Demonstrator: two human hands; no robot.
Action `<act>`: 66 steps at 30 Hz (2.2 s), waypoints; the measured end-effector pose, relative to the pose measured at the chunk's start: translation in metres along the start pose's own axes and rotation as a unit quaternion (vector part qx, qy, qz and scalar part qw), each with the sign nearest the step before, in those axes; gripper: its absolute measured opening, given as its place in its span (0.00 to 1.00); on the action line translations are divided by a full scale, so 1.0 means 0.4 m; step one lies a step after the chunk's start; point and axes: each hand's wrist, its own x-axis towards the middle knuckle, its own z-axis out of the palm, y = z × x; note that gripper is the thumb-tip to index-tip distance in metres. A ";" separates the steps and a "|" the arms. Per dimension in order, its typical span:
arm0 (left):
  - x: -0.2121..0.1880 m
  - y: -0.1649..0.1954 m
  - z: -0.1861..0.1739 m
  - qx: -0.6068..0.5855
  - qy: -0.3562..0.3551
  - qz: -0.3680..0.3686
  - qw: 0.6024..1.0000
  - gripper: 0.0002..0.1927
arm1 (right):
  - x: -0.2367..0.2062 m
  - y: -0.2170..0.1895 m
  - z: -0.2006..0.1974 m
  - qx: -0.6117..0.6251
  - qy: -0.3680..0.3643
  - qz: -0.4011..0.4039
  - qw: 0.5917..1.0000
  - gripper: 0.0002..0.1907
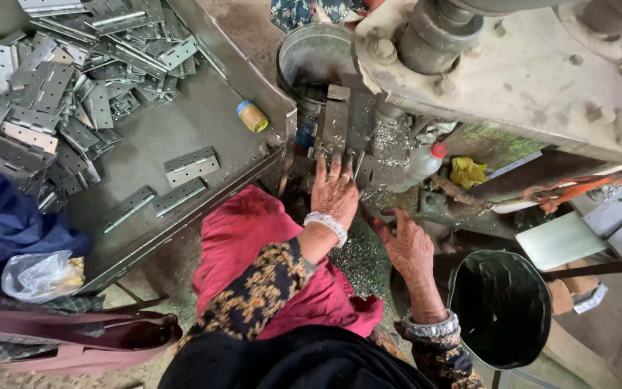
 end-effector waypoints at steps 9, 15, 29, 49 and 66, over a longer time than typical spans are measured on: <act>0.132 0.048 -0.009 0.049 -0.106 -0.032 0.993 0.24 | 0.003 0.143 0.132 -0.074 -0.049 0.014 0.996 0.28; 0.075 0.036 0.048 0.031 -0.052 -0.029 0.998 0.27 | -0.131 0.228 0.321 -0.034 -0.108 0.014 0.994 0.25; 0.093 0.033 0.038 -0.020 -0.125 -0.045 0.991 0.26 | -0.084 0.254 0.281 -0.133 -0.017 -0.012 0.991 0.21; 0.105 0.013 0.055 0.021 -0.134 -0.006 0.991 0.19 | -0.054 0.263 0.277 -0.209 -0.047 -0.046 0.976 0.25; 0.165 -0.007 0.095 0.057 -0.102 -0.059 0.991 0.26 | -0.086 0.249 0.293 -0.106 -0.059 0.055 0.991 0.22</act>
